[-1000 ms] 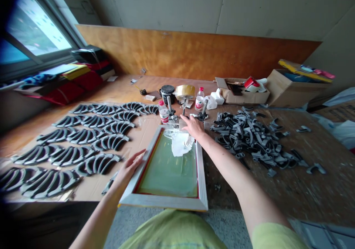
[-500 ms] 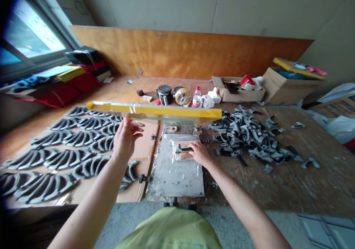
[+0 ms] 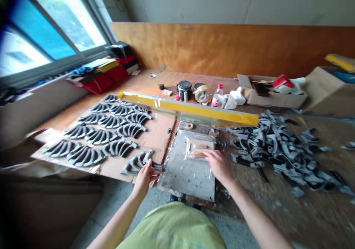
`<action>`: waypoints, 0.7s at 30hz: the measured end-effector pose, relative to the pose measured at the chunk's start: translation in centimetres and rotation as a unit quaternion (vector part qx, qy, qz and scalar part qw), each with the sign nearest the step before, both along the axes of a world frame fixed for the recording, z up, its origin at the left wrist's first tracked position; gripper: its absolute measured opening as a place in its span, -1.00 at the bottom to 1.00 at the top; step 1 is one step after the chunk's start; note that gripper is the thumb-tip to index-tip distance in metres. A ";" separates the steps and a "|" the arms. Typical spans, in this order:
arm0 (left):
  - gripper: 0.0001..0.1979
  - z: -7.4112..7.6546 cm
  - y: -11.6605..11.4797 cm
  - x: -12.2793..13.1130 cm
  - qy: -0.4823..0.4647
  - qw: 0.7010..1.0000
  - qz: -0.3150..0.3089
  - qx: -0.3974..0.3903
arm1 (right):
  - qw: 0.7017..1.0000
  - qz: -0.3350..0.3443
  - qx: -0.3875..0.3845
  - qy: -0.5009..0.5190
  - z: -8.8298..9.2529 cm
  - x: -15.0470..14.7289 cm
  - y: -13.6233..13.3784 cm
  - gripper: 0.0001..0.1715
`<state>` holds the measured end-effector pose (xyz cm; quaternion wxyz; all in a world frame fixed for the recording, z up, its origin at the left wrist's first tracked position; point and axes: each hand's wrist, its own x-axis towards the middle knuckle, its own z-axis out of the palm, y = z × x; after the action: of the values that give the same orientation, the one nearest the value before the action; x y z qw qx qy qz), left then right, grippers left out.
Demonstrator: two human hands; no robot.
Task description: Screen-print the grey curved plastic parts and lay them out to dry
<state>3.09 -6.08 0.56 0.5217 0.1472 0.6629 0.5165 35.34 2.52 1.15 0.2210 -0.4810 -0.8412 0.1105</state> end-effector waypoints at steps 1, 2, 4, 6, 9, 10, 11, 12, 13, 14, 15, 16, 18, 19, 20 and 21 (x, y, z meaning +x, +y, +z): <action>-0.53 -0.6 -0.7 -1.7 0.033 0.998 0.049 -0.014 | 0.998 -0.056 -0.008 -0.033 -1.2 2.8 1.2 -0.68; -0.56 -1.4 -1.6 -3.2 0.061 0.993 0.096 -0.033 | 0.993 -0.099 -0.019 -0.067 -2.5 5.7 2.2 -0.69; -0.61 -2.9 -3.2 -5.7 0.097 0.977 0.173 -0.080 | 0.977 -0.161 -0.043 -0.129 -5.3 10.8 3.6 -0.70; -0.61 -4.4 -4.5 -7.2 0.110 0.963 0.218 -0.115 | 0.965 -0.181 -0.071 -0.178 -7.8 14.6 4.0 -0.72; -0.55 -6.1 -5.2 -7.9 0.112 0.954 0.241 -0.141 | 0.955 -0.181 -0.100 -0.211 -10.3 17.5 4.0 -0.70; -0.54 -6.6 -5.2 -7.9 0.113 0.952 0.244 -0.146 | 0.954 -0.181 -0.107 -0.213 -10.7 17.8 4.0 -0.68; -0.52 -7.0 -5.0 -8.0 0.113 0.951 0.243 -0.152 | 0.954 -0.180 -0.112 -0.213 -11.1 18.0 4.1 -0.67; -0.51 -7.3 -4.9 -8.1 0.114 0.951 0.240 -0.156 | 0.954 -0.177 -0.117 -0.212 -11.2 18.0 4.3 -0.67; -0.50 -7.5 -4.7 -8.2 0.116 0.952 0.235 -0.161 | 0.955 -0.175 -0.120 -0.209 -11.3 18.0 4.6 -0.68; -0.49 -7.7 -4.5 -8.4 0.119 0.952 0.228 -0.166 | 0.956 -0.174 -0.119 -0.206 -11.3 17.9 4.8 -0.68; -0.49 -7.8 -4.4 -8.6 0.125 0.952 0.219 -0.173 | 0.957 -0.173 -0.118 -0.203 -11.3 17.8 5.0 -0.68; -0.48 -7.8 -4.3 -8.9 0.134 0.951 0.210 -0.183 | 0.958 -0.172 -0.116 -0.200 -11.1 17.7 5.1 -0.68; -0.47 -7.6 -4.3 -9.6 0.160 0.947 0.185 -0.208 | 0.960 -0.170 -0.111 -0.195 -10.8 17.5 5.1 -0.68; -0.48 -7.4 -4.3 -9.9 0.177 0.944 0.171 -0.222 | 0.960 -0.169 -0.107 -0.194 -10.6 17.3 5.0 -0.69; -0.49 -7.2 -4.4 -10.2 0.195 0.939 0.158 -0.235 | 0.961 -0.167 -0.102 -0.194 -10.3 17.1 4.9 -0.70; -0.51 -6.9 -4.4 -10.4 0.216 0.933 0.146 -0.249 | 0.962 -0.167 -0.096 -0.195 -10.1 16.9 4.8 -0.72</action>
<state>-7.32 -10.46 -6.38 0.3044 0.0216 0.8811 0.3612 52.26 7.30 -8.96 0.0205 -0.6461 -0.7609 0.0564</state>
